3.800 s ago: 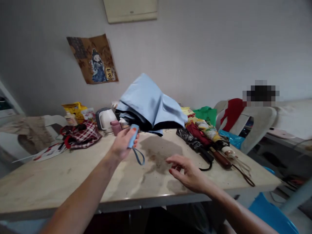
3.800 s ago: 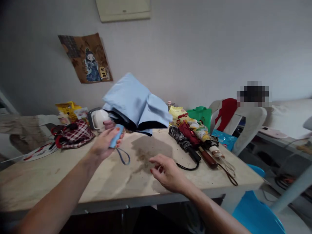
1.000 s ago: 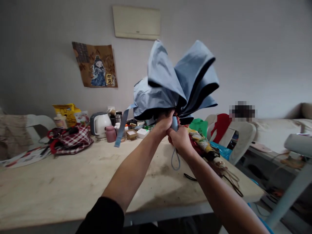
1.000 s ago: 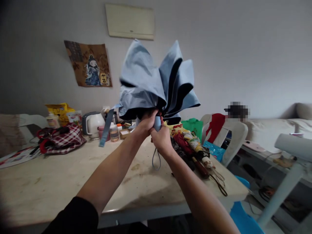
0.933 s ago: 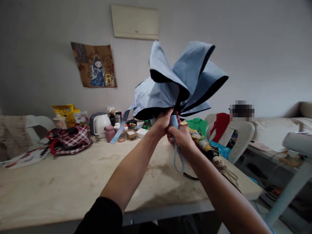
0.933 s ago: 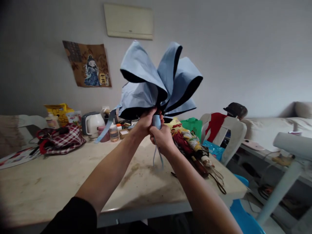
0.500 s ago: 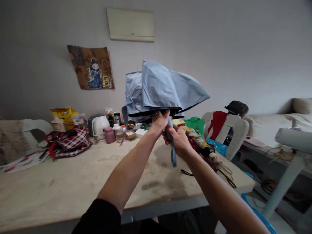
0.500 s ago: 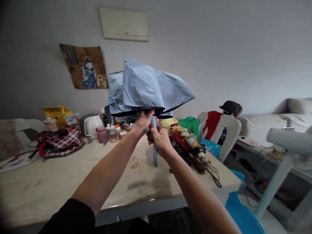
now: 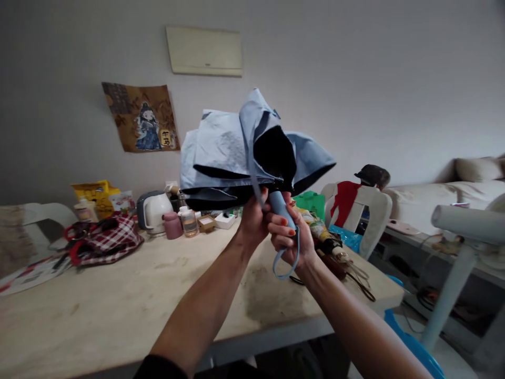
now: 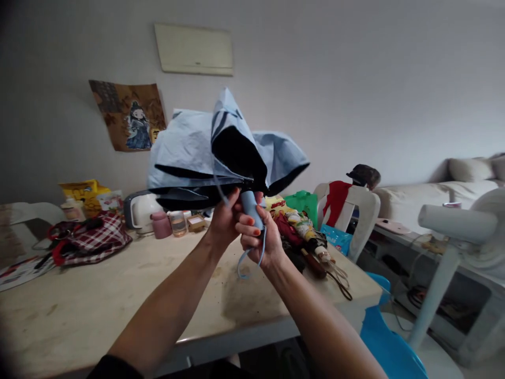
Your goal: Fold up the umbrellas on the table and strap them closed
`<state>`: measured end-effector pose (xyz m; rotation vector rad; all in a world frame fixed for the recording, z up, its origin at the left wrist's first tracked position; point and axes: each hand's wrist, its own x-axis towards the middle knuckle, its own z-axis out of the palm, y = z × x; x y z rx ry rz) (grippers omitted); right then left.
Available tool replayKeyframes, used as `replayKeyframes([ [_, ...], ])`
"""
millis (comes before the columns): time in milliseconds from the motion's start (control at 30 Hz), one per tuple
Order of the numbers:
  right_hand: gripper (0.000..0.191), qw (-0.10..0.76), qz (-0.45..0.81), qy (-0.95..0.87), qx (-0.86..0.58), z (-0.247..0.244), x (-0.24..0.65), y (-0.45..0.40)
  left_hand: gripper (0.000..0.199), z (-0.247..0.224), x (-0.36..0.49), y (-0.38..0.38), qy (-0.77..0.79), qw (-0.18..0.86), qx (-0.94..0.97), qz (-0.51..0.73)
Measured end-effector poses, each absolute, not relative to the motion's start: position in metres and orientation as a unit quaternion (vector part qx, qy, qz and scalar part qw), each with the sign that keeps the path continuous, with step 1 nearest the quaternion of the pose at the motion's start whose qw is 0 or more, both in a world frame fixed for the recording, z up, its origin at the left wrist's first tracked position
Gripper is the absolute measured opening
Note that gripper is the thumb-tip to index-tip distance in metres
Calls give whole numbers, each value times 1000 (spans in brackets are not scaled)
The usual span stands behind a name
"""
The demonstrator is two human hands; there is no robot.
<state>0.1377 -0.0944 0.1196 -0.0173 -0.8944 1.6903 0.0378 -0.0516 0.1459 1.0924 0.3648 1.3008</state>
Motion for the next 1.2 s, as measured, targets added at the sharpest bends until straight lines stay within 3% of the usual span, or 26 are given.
replayKeyframes([
  [133,29,597,680,-420,-71,115,134,-97,33,146,40,-58,109,730,436,515],
  [367,27,703,466,-483,-234,107,123,-90,33,147,46,-42,140,647,463,590],
  [567,24,693,534,-441,-203,128,124,-86,14,166,47,-28,130,702,426,556],
  [733,24,667,587,-440,-128,132,127,-89,24,173,42,-26,100,748,394,525],
  [900,23,660,571,-461,-161,126,132,-87,16,170,38,-29,131,739,389,534],
  [1067,22,665,529,-478,-222,122,133,-80,19,165,38,-21,155,670,449,571],
  [1200,25,676,398,-525,-330,114,123,-71,24,159,39,-14,264,413,573,656],
])
